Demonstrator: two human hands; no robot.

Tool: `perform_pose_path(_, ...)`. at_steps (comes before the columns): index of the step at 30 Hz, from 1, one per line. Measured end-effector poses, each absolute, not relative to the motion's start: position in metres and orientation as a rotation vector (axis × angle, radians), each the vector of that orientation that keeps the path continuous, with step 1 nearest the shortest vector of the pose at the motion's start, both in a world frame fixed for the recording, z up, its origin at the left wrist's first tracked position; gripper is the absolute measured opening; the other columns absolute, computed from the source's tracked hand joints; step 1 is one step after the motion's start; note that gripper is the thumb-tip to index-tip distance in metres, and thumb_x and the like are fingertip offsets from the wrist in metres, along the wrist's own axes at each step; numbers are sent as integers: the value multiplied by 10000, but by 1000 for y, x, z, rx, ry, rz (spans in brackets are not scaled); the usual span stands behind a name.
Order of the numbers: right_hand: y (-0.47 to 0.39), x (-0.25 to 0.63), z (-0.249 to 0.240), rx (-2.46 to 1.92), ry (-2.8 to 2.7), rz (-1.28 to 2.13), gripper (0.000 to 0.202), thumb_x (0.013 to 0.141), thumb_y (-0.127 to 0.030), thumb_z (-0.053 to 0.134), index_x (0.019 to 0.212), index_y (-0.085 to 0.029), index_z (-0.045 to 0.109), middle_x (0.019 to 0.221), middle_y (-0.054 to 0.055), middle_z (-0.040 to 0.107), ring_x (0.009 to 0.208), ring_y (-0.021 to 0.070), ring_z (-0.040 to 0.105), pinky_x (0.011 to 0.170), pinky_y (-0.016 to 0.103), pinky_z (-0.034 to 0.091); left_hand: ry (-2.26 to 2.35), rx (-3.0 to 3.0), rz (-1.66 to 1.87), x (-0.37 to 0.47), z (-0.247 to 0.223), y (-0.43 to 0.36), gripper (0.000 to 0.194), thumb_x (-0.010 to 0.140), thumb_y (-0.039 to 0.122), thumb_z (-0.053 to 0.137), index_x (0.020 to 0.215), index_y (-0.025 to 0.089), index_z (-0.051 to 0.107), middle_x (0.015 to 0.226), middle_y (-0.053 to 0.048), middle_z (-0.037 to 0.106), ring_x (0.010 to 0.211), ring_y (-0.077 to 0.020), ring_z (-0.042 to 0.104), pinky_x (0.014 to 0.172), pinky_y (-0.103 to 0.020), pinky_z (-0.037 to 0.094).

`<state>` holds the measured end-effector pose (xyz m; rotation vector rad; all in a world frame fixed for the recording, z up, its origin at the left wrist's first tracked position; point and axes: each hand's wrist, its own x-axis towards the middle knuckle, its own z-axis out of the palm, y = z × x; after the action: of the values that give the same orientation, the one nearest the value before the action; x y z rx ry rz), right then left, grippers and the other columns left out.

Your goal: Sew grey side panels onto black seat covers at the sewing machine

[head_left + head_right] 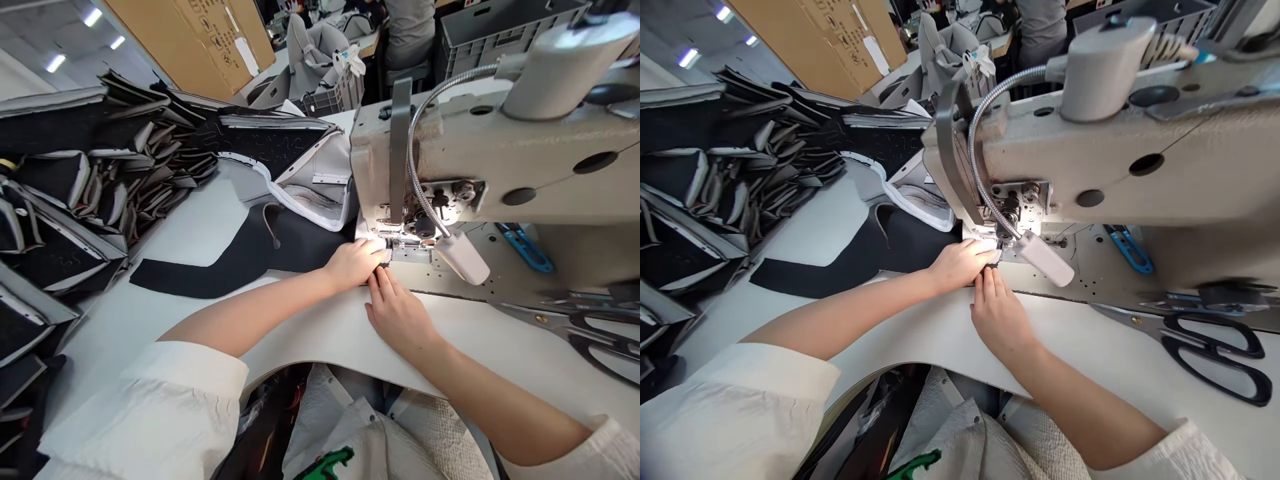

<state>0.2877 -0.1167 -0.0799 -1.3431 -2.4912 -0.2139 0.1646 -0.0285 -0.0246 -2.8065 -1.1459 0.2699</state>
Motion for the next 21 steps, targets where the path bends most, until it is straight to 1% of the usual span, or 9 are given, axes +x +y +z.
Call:
perform_pose_path(2,-115,289,-79,-1346,-2473,-226,482,871,-255,506,1237,57,520,1267,282,521,1198,333,497,962,413,463,-1057,-2872,250,149,-20,-30,288,946,286,368,1072,211,615,1048,-79,589,988,-210,525,777,-299,430)
perform_pose_path(5,-116,290,-78,-1347,-2425,-248,422,873,-222,487,1213,18,553,1221,250,569,1140,304,545,923,385,487,-879,-2994,246,105,-6,-30,344,935,345,409,1225,227,552,1201,-97,555,1136,-217,472,988,-374,352)
perform_pose_path(9,-117,290,-77,-1303,-2384,-284,367,873,-180,463,1195,-41,570,1176,221,595,1092,295,567,899,405,489,-1175,-2910,192,26,13,-25,507,831,226,534,1332,206,462,1410,-109,412,1307,-225,331,1099,-409,236)
perform_pose_path(11,-118,289,-77,-1265,-2342,-297,369,874,-169,457,1216,-68,552,1195,218,574,1117,309,543,909,440,474,-1439,-2803,187,-3,16,-24,580,753,93,528,1322,191,475,1403,-108,426,1290,-217,358,1084,-386,271)
perform_pose_path(12,-119,288,-76,-1221,-2321,-295,375,875,-164,453,1232,-83,538,1217,213,557,1144,316,519,927,465,455,-1554,-2755,203,-12,14,-24,569,721,49,515,1275,179,524,1342,-105,492,1247,-210,407,1056,-360,312)
perform_pose_path(14,-122,286,-74,-1060,-2305,-269,385,874,-138,439,1251,-113,515,1234,195,537,1169,312,487,964,502,410,-1734,-2661,239,-18,8,-26,441,697,21,496,1092,155,638,1116,-95,631,1104,-204,511,963,-314,393)
perform_pose_path(16,-128,282,-71,-836,-2335,-231,389,863,-91,422,1238,-139,514,1171,162,563,1118,279,508,958,495,399,-1837,-2568,243,-14,3,-32,289,716,39,480,906,134,677,892,-95,664,958,-219,559,840,-304,445)
perform_pose_path(18,-135,277,-68,-668,-2385,-197,364,847,-57,409,1171,-157,544,1030,118,605,966,233,557,855,435,443,-1907,-2493,227,-7,8,-45,241,735,52,455,820,126,669,791,-100,643,855,-228,572,735,-302,453)
perform_pose_path(21,-138,263,-67,-668,-2520,-71,216,838,-91,439,981,-157,586,811,56,604,742,182,557,659,331,455,-1893,-2471,176,-1,41,-85,270,754,44,406,829,135,649,804,-94,620,818,-215,576,697,-292,441)
